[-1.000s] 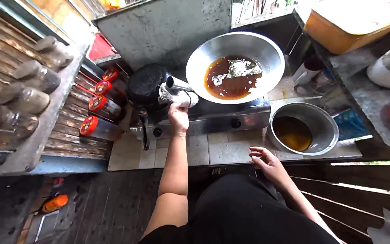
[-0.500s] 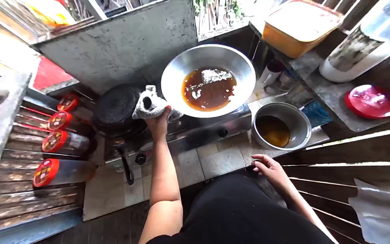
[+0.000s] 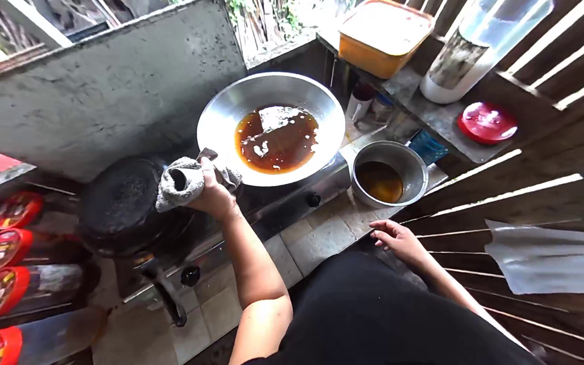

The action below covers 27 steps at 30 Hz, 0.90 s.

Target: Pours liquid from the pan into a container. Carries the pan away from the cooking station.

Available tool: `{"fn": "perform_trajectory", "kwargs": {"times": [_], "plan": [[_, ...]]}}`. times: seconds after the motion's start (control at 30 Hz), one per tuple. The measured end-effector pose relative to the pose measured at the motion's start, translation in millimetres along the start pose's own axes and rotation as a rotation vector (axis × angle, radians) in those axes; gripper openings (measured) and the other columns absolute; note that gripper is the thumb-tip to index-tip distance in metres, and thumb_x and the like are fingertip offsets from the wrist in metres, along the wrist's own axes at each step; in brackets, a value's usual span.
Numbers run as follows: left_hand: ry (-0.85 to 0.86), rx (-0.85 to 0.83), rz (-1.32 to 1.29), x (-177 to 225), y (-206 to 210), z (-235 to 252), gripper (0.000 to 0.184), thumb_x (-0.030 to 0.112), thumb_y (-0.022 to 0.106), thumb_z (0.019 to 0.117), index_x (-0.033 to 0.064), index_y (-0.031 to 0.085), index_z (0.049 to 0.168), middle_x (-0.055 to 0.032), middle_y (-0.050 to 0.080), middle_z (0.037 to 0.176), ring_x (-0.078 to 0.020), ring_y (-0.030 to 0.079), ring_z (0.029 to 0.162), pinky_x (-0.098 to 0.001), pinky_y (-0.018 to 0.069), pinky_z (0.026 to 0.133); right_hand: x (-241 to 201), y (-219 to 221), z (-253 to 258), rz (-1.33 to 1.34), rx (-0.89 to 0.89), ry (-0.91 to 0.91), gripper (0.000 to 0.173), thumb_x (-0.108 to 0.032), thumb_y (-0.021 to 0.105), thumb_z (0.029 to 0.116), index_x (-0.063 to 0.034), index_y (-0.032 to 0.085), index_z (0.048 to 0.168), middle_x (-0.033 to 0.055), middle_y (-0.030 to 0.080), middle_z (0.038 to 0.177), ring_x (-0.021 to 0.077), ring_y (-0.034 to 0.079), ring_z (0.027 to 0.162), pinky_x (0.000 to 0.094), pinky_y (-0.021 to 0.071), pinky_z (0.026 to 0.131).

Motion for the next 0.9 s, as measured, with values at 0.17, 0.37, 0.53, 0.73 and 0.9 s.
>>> {"fn": "perform_trajectory", "kwargs": {"times": [0.17,0.37,0.53,0.73,0.9], "plan": [[0.01,-0.076,-0.016,12.6,8.7,3.2,0.062,0.01,0.077,0.0899,-0.0071,0.041,0.138,-0.0141,0.063,0.121,-0.0172,0.064,0.113,-0.0347,0.0556,0.099,-1.7,-5.9,-7.0,-0.042,-0.012,0.061,0.032,-0.009,0.051,0.1071,0.0025,0.058,0.136,0.0188,0.068,0.116,0.0192,0.068,0.091,0.0355,0.0565,0.081],[-0.025,-0.099,-0.12,23.0,11.4,4.8,0.052,0.003,0.069,0.0946,-0.0076,0.04,0.136,-0.0125,0.062,0.116,-0.0155,0.064,0.109,-0.0342,0.0556,0.095,5.8,-16.6,-13.3,-0.031,0.063,0.094,0.03,-0.008,0.052,0.1066,0.003,0.058,0.134,0.0179,0.067,0.113,0.0171,0.066,0.085,0.0339,0.0554,0.077],[-0.003,-0.144,-0.171,12.9,8.1,12.2,0.053,0.007,0.07,0.0949,-0.0063,0.04,0.136,-0.0118,0.064,0.115,-0.0166,0.065,0.107,-0.0362,0.0568,0.094,16.2,-24.6,-15.5,-0.058,0.104,0.129,0.03,-0.008,0.05,0.1075,0.0027,0.058,0.134,0.0166,0.068,0.108,0.0149,0.063,0.08,0.032,0.0535,0.073],[-0.039,-0.148,-0.229,36.7,15.8,7.6,0.045,-0.003,0.065,0.0944,-0.0054,0.041,0.132,-0.0121,0.064,0.11,-0.0175,0.067,0.102,-0.0366,0.0584,0.09,23.6,-25.8,-12.7,-0.068,0.098,0.158,0.03,-0.008,0.05,0.1075,0.0023,0.058,0.135,0.016,0.068,0.106,0.0138,0.062,0.078,0.0311,0.0524,0.072],[-0.071,-0.207,-0.247,43.0,11.6,11.0,0.035,-0.001,0.059,0.0995,-0.0026,0.042,0.131,-0.0093,0.064,0.108,-0.0158,0.066,0.101,-0.0358,0.0577,0.091,26.5,-25.7,-5.2,-0.1,0.056,0.155,0.031,-0.009,0.05,0.108,0.0013,0.057,0.136,0.0174,0.068,0.111,0.0165,0.063,0.083,0.0343,0.053,0.077]]}}
Point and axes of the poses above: each hand's wrist, its own z-axis towards the middle knuckle, its own y-axis out of the palm, x = y × z, the point moved 3 cm from there along z, towards the middle knuckle
